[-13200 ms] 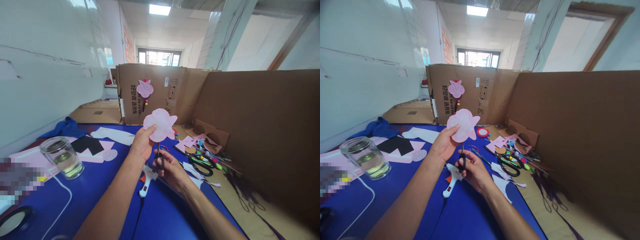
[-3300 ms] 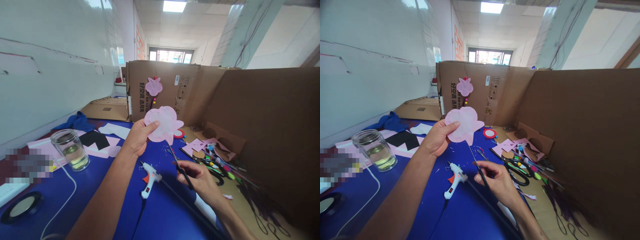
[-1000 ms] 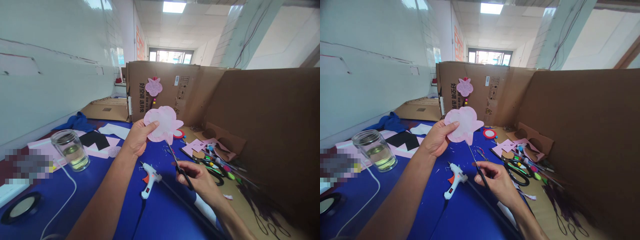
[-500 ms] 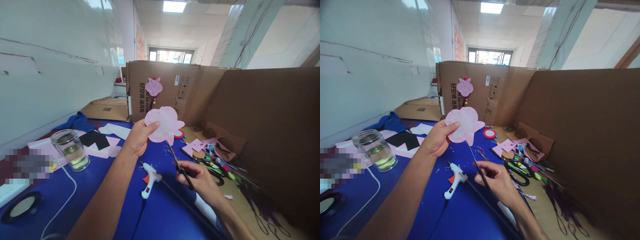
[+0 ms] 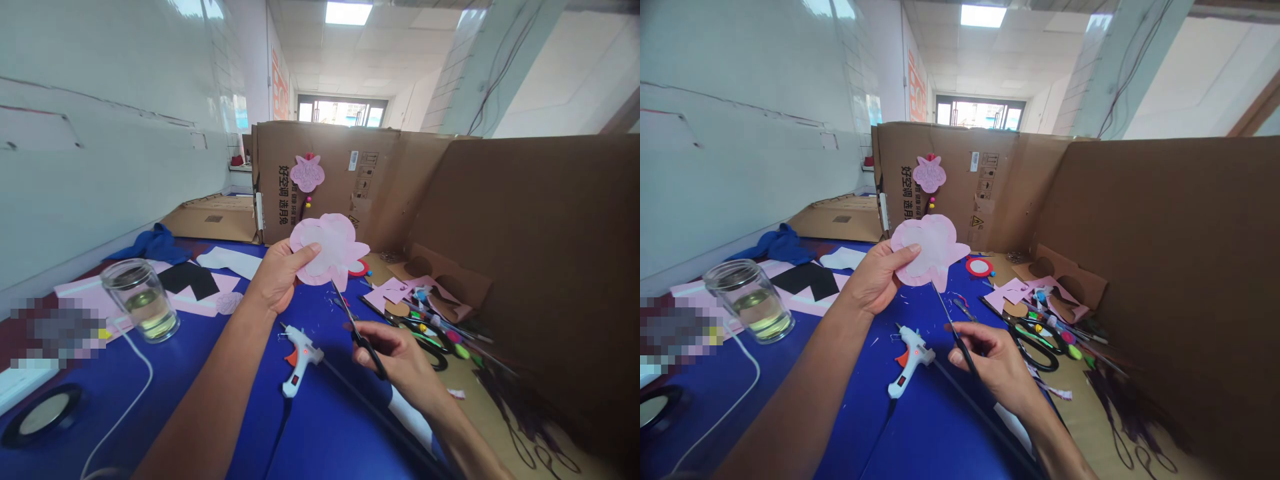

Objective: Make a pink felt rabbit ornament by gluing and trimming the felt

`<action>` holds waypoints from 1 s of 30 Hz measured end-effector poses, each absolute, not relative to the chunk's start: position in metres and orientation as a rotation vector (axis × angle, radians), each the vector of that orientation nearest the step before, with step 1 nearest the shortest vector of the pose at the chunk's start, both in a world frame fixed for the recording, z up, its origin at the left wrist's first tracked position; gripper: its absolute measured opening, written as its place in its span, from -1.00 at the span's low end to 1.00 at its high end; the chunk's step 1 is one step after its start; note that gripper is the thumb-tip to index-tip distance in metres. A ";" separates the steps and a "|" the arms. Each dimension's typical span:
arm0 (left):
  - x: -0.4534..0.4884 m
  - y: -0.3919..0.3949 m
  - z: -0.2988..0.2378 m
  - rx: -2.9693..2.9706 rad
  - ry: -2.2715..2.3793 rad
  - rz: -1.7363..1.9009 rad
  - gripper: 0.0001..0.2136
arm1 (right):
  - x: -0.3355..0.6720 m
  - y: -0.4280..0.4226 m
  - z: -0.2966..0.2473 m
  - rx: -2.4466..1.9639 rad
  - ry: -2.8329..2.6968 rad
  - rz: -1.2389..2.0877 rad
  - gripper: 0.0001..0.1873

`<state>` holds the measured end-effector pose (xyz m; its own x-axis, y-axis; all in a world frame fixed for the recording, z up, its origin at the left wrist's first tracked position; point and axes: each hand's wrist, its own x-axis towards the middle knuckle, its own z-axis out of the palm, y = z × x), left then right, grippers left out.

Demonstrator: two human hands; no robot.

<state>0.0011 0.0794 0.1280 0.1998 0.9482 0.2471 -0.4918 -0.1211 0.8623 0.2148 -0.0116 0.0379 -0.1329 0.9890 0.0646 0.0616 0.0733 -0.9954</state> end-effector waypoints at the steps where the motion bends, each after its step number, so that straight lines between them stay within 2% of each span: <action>1: 0.001 0.079 0.128 1.077 0.560 1.345 -0.63 | 0.215 -0.011 0.038 -1.143 -1.389 1.221 -0.44; 17: 0.001 0.080 0.128 1.060 0.558 1.353 -0.61 | 0.215 -0.011 0.035 -1.117 -1.355 1.237 -0.45; 30: 0.002 0.080 0.129 1.003 0.561 1.386 -0.72 | 0.215 -0.010 0.035 -1.137 -1.378 1.221 -0.46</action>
<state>0.0016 0.0804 0.1285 0.1531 0.9626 0.2234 -0.5366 -0.1089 0.8368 0.2147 -0.0097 0.0355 -0.1286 0.9895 0.0657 0.0532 0.0730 -0.9959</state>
